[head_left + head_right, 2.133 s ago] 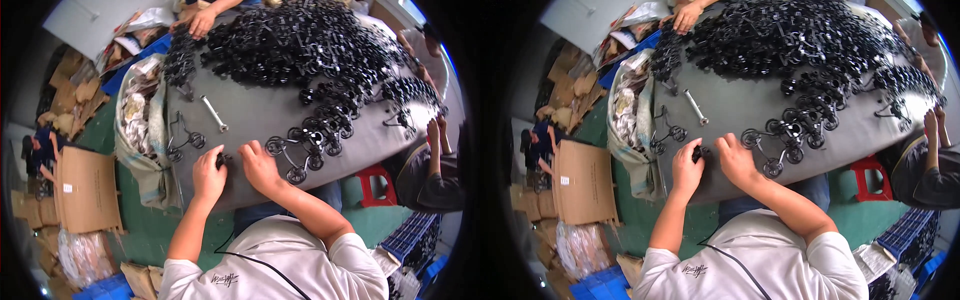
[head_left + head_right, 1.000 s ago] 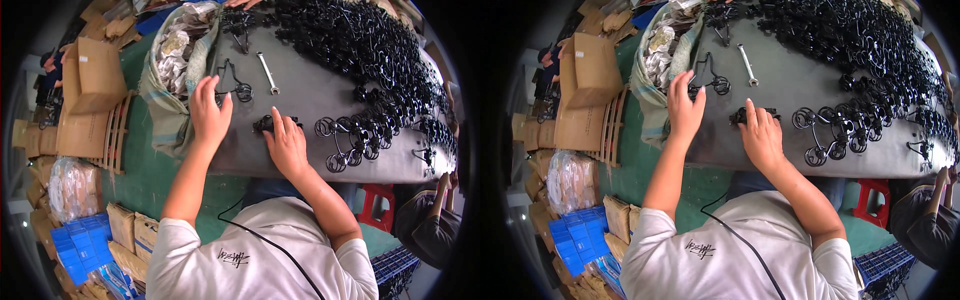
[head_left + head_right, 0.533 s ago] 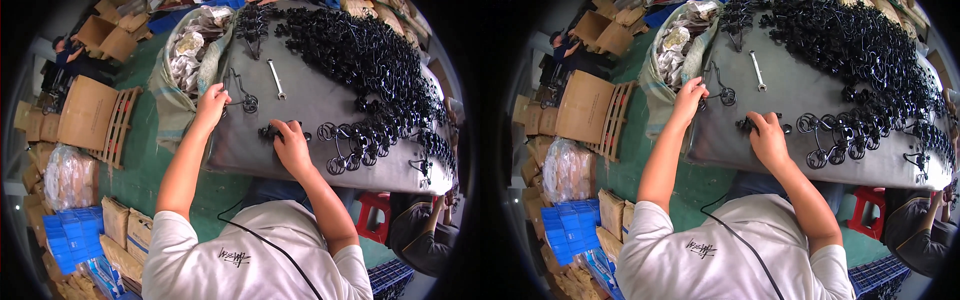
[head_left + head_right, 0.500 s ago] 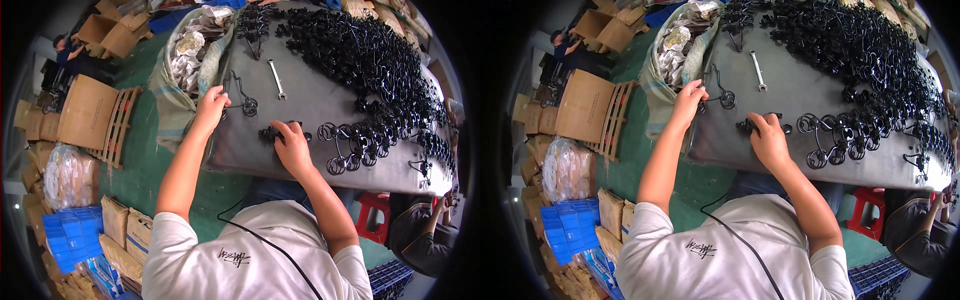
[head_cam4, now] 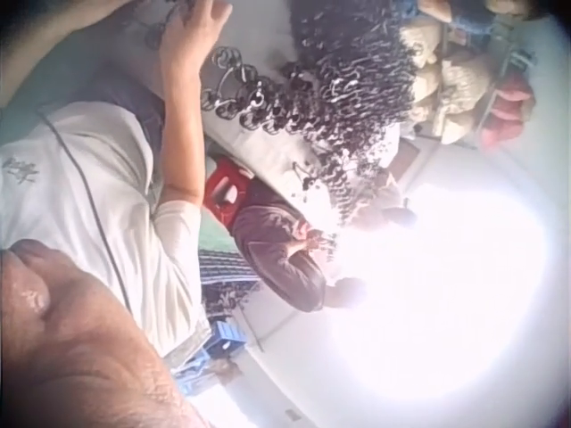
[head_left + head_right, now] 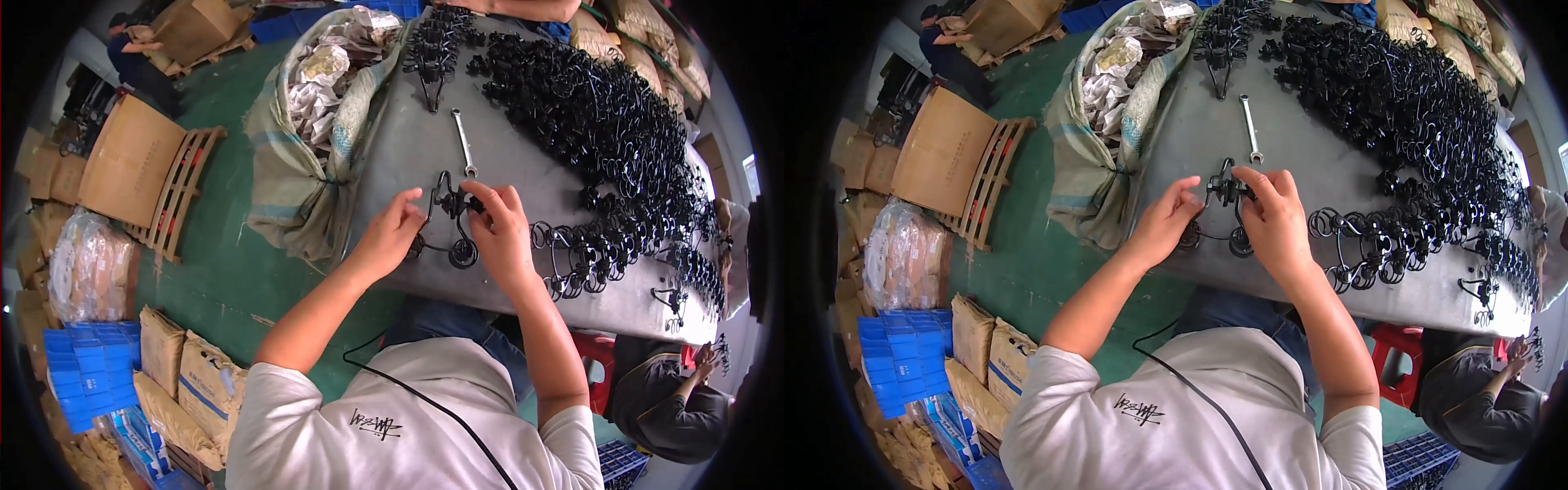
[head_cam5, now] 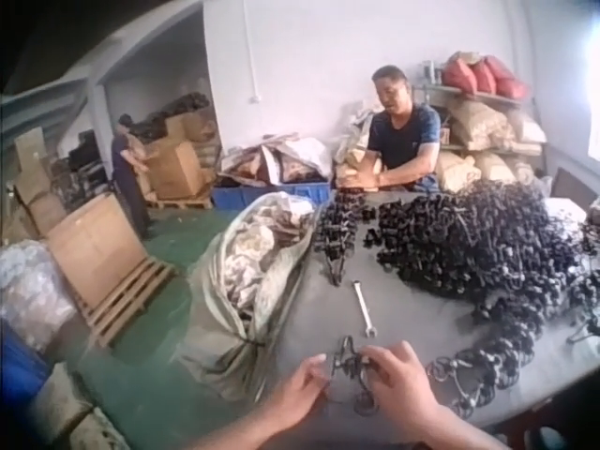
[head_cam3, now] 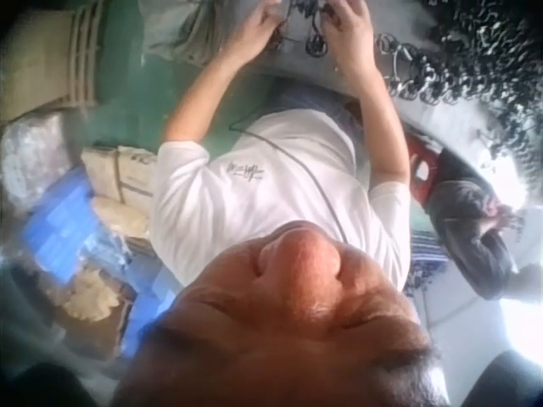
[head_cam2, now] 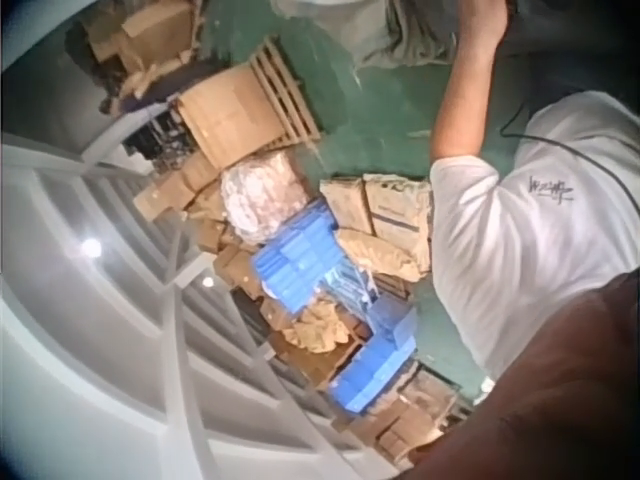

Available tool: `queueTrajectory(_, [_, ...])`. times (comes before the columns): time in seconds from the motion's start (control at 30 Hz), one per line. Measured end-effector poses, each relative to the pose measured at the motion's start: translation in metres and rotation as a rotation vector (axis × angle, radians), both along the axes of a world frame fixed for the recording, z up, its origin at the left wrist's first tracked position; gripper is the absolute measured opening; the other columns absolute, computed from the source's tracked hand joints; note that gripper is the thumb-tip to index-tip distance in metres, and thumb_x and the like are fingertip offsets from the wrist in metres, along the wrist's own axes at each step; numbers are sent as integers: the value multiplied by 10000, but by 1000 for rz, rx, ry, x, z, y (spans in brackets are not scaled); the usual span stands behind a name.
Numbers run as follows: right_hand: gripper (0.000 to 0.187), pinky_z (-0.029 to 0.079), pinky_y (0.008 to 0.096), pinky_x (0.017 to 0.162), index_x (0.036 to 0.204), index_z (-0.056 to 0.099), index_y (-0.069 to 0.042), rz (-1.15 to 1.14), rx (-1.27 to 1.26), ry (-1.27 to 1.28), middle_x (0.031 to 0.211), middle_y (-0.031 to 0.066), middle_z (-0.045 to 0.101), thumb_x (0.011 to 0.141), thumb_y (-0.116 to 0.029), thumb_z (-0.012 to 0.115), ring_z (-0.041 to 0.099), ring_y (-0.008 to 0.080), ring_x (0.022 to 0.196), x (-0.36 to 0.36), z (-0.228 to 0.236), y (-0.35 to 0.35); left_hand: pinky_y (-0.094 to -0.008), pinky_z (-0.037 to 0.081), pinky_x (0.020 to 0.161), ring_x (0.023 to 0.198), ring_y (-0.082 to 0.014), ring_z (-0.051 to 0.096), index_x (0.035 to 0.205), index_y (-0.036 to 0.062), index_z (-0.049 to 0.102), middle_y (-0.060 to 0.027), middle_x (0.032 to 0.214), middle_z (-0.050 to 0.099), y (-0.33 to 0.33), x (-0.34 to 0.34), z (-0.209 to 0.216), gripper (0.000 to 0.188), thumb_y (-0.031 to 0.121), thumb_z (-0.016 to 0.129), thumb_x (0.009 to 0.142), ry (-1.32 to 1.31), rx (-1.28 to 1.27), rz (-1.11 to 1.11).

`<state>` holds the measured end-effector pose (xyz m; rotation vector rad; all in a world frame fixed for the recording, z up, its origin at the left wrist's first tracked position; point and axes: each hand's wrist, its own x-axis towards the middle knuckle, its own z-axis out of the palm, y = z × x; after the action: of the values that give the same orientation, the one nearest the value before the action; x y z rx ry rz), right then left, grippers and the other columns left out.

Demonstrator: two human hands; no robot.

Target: Assembling small black mechanical components by attaching circular rings to a wire frame.

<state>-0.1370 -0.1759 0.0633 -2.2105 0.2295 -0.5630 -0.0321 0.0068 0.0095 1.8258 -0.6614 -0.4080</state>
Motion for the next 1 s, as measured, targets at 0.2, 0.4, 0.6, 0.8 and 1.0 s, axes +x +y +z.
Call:
queueTrajectory(0.2, [419,534,417,714,1245,647,-150,36,-79,17,1007,129,531,869,32,624,613,313,793,7,-12,9,-314,515,850,919,-160,641,1327,27,553,-82,1010,671,-2,10,14,409,238,660,994,72,-118,-8])
queueTrajectory(0.4, [429,546,466,727,1254,624,-160,55,-235,-6,1034,144,534,871,33,610,633,360,844,17,-16,13,-318,531,805,876,-162,646,1271,22,581,-76,986,681,-7,21,20,442,237,749,924,47,17,-113])
queueTrajectory(0.6, [415,550,471,766,1248,628,-154,74,-152,81,1039,154,543,872,18,605,632,377,869,19,-7,9,-325,534,772,836,-175,660,1137,16,586,-81,925,691,-11,23,21,363,188,780,883,-26,25,-119])
queueTrajectory(0.8, [412,546,463,806,1245,636,-140,67,-83,159,1037,168,549,864,12,594,632,378,900,17,-6,4,-313,530,786,838,-152,645,1102,18,580,-73,939,684,-15,28,40,292,220,722,946,-21,104,-201])
queueTrajectory(1.0, [408,541,453,818,1252,634,-132,53,-26,196,1042,167,553,870,1,585,629,372,907,22,-2,9,-291,519,768,819,-118,625,1093,15,570,-48,896,662,-12,43,20,247,243,631,1019,170,25,-212])
